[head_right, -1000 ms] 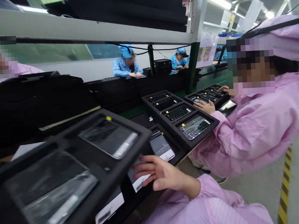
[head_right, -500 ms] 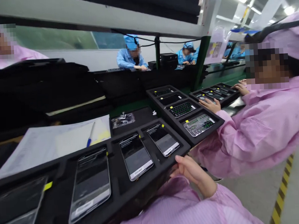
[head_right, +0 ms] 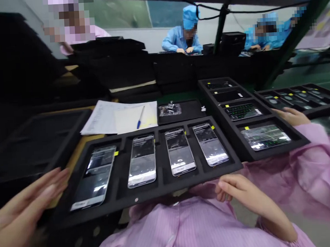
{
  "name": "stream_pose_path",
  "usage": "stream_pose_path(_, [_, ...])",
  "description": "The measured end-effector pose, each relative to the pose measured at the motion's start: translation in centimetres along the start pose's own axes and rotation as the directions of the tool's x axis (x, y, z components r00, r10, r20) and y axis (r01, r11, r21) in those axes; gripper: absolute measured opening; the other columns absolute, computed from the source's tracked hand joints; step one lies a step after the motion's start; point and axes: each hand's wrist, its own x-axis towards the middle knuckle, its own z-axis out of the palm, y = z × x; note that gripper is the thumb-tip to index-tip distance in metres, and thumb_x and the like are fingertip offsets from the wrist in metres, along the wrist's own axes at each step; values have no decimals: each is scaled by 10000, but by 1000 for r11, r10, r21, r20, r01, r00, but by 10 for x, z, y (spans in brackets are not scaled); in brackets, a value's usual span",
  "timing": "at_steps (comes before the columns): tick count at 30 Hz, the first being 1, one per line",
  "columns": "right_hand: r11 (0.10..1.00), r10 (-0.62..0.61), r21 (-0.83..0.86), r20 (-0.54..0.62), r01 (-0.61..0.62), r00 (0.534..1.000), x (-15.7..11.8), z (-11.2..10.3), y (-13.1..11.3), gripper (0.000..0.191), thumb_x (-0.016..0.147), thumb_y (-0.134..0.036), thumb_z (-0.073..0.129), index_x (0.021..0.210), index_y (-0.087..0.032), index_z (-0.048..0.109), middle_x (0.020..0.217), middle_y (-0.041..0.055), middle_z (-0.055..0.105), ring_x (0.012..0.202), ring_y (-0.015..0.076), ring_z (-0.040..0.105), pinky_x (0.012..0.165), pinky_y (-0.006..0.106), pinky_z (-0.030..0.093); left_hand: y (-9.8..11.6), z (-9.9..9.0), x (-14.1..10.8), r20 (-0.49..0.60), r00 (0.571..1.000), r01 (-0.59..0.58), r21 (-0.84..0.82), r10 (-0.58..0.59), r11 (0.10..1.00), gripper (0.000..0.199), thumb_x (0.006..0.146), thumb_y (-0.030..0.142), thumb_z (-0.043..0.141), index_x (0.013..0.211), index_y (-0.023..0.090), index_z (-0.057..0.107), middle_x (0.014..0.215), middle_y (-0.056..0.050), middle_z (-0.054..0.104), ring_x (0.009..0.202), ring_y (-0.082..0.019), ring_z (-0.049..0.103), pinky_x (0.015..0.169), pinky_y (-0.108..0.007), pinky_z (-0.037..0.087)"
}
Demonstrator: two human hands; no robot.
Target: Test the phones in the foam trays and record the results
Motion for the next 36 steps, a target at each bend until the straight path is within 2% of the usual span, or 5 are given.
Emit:
stream_pose_path(8, [936,-281,-272,-193,224,940,25,31,-35,338,969,-505,555,915,-228,742,826,78,740,745,225,724,654,294,600,35,16,16,32,999,-10,254,2,967,555,888,444,447,1304,101,575,1196,-154,701,1127,-300,655,1039,-464,493])
stream_pose_path(18, [742,-563,-415,41,526,826,70,79,-61,209,1023,-303,500,923,-256,678,834,-19,737,735,126,713,642,198,565,25,38,76,201,926,-377,535,320,756,375,894,258,378,1049,125,692,1264,-183,619,1230,-352,516,1093,-543,407])
stream_pose_path(24, [479,-704,-479,291,736,648,77,100,-56,524,891,-478,708,1322,-223,552,1425,118,570,1325,302,533,1036,468,527,21,42,92,186,897,-443,374,402,815,371,937,412,370,838,171,634,1284,-170,609,1400,-339,386,1199,-556,266])
stream_pose_path(32, [755,-573,-226,228,615,787,84,117,-68,433,964,-348,624,1366,-239,505,1437,125,546,1322,252,532,1072,458,502,21,-12,39,399,897,-12,-406,189,914,568,666,432,829,1148,215,618,1017,-101,727,974,-301,705,834,-409,601])
stream_pose_path(36, [902,-431,111,286,417,856,94,145,-85,572,879,-353,712,1371,-198,466,1330,144,608,1209,234,610,949,397,571,53,3,-6,58,996,-13,-612,61,791,472,631,307,876,1033,260,634,1073,-56,734,1032,-298,699,854,-410,615])
